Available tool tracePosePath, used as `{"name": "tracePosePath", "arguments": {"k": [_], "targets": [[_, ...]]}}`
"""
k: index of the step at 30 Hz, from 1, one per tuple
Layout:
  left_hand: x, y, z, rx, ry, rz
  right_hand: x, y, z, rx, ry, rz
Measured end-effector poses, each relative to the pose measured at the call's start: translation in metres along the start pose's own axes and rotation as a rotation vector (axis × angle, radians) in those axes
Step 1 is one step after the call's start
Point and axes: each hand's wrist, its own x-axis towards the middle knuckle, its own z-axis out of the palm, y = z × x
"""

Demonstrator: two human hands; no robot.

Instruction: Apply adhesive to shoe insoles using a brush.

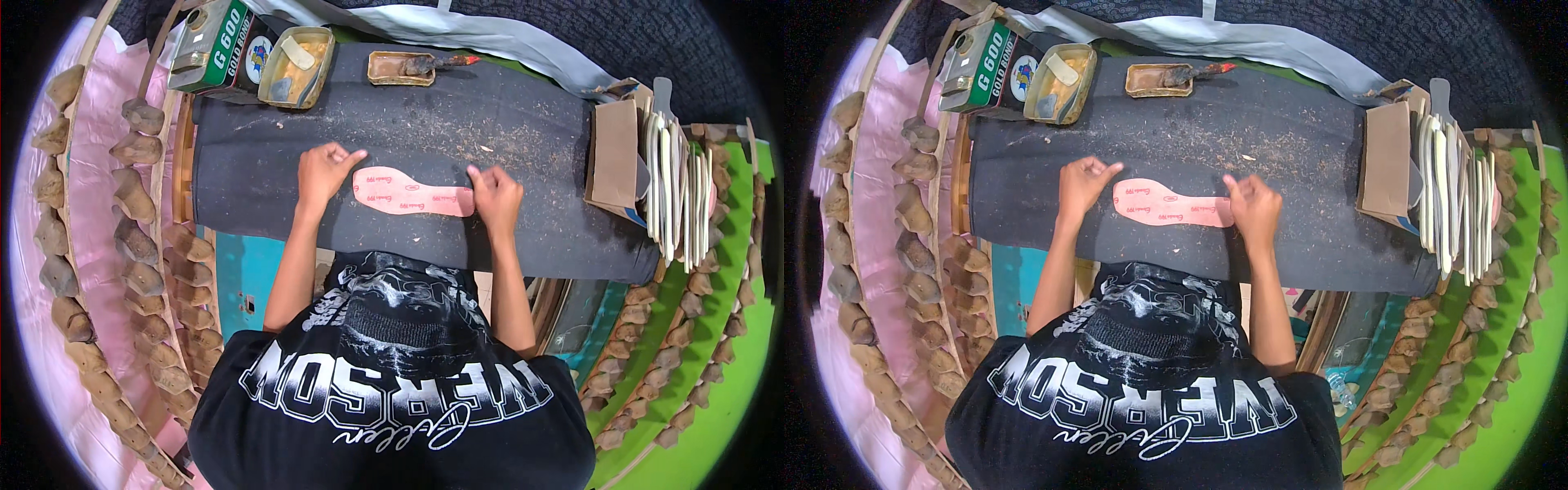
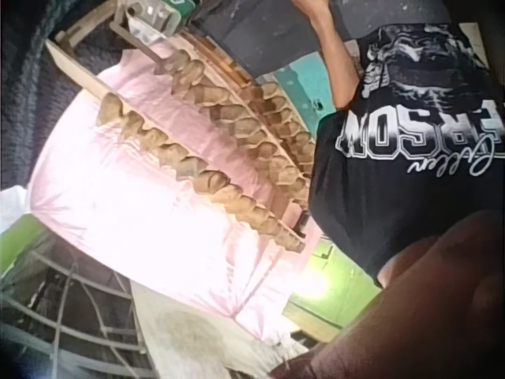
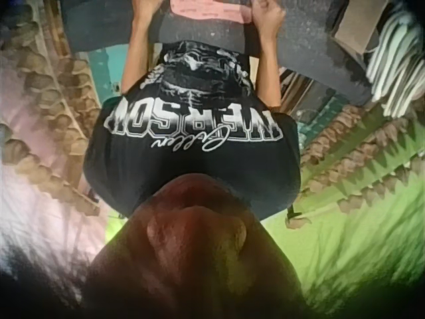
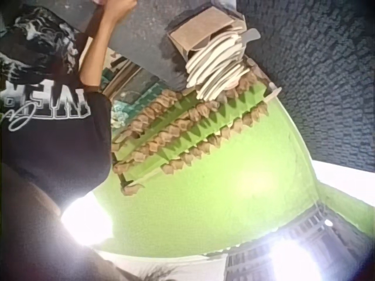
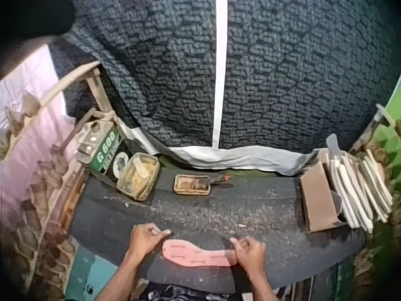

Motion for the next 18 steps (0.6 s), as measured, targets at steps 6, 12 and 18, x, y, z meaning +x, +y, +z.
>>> {"name": "tracePosePath", "arguments": {"k": [6, 12, 18], "targets": [[0.088, 0.014, 0.026, -0.262, 0.196, 0.35, 0.136, -0.036, 0.048, 0.877, -0.013, 0.158], [0.148, 0.023, 0.042, -0.209, 0.18, 0.509, 0.205, -0.061, 0.107, 0.661, -0.084, -0.036], [0.153, 0.017, 0.049, -0.213, 0.123, 0.43, 0.206, -0.114, 0.108, 0.584, -0.222, -0.229]]}}
